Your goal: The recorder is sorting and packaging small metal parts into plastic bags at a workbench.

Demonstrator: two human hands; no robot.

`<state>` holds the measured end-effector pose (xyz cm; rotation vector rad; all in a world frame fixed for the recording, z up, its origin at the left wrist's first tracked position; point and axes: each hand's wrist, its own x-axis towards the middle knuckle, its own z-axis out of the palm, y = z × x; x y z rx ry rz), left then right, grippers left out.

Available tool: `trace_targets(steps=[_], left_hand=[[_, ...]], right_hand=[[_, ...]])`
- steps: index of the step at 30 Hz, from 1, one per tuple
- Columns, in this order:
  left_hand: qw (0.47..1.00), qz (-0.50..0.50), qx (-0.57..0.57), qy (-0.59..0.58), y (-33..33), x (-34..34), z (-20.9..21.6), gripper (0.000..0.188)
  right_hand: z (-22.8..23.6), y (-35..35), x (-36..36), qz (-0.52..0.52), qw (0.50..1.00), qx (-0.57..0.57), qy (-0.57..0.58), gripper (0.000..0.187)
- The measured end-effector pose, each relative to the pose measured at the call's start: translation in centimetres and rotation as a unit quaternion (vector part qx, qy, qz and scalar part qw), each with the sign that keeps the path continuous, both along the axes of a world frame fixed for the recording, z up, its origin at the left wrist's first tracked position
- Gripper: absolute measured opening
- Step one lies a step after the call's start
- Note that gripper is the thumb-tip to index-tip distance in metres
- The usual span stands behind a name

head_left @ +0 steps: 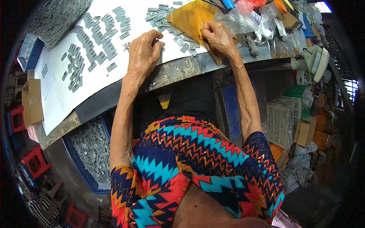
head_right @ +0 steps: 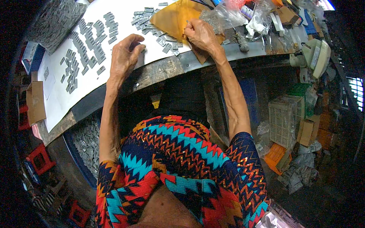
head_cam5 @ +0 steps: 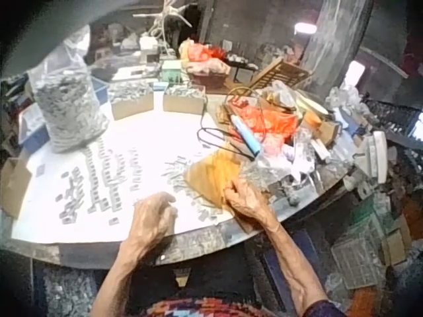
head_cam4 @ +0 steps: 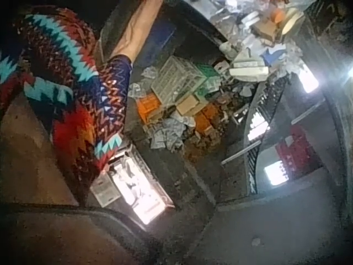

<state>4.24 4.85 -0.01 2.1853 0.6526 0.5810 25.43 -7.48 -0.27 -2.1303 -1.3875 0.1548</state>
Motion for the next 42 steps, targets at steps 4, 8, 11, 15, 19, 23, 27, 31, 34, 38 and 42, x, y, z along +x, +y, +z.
trace_targets(steps=[4, 8, 11, 15, 19, 23, 27, 31, 34, 38, 42], left_hand=[[0.988, 0.006, -0.124, -0.094, -0.5, -0.4, 0.2, 0.018], [0.959, -0.012, -0.249, -0.136, -0.8, -1.1, 1.4, 0.018], [0.946, -0.038, -0.282, -0.157, -1.2, -1.2, 1.5, 0.017], [0.926, -0.052, -0.336, -0.166, -2.0, -1.6, 1.9, 0.017], [0.916, -0.052, -0.361, -0.167, -2.5, -1.6, 1.4, 0.017], [0.912, -0.056, -0.378, -0.147, -2.7, -1.8, 1.1, 0.018], [0.907, -0.066, -0.383, -0.162, -2.8, -1.9, 0.6, 0.02], [0.909, -0.062, -0.377, -0.167, -2.9, -1.9, 0.4, 0.021], [0.903, -0.055, -0.384, -0.184, -3.0, -1.8, 0.4, 0.02], [0.9, -0.046, -0.386, -0.199, -3.3, -1.7, 0.5, 0.02], [0.895, -0.03, -0.392, -0.208, -3.5, -1.5, 0.4, 0.02]], right_hand=[[1.1, -0.7, -0.4, -0.015, 0.977, 0.067, 0.204, 0.014], [2.3, -1.6, -0.8, 0.027, 0.821, 0.11, 0.56, 0.011], [2.4, -1.9, -1.2, 0.047, 0.773, 0.117, 0.621, 0.012], [2.3, -1.8, -3.0, 0.044, 0.746, 0.111, 0.656, 0.011], [2.4, -1.7, -4.4, 0.071, 0.702, 0.113, 0.7, 0.012], [2.0, -1.8, -5.6, 0.088, 0.706, 0.1, 0.695, 0.011], [2.3, -1.8, -7.6, 0.061, 0.759, 0.095, 0.641, 0.01], [2.1, -1.7, -8.5, 0.053, 0.782, 0.107, 0.611, 0.01], [2.0, -1.8, -8.8, 0.06, 0.769, 0.111, 0.627, 0.011], [2.0, -1.6, -9.6, 0.067, 0.745, 0.132, 0.651, 0.013], [1.7, -1.6, -9.9, 0.071, 0.751, 0.139, 0.642, 0.013]])
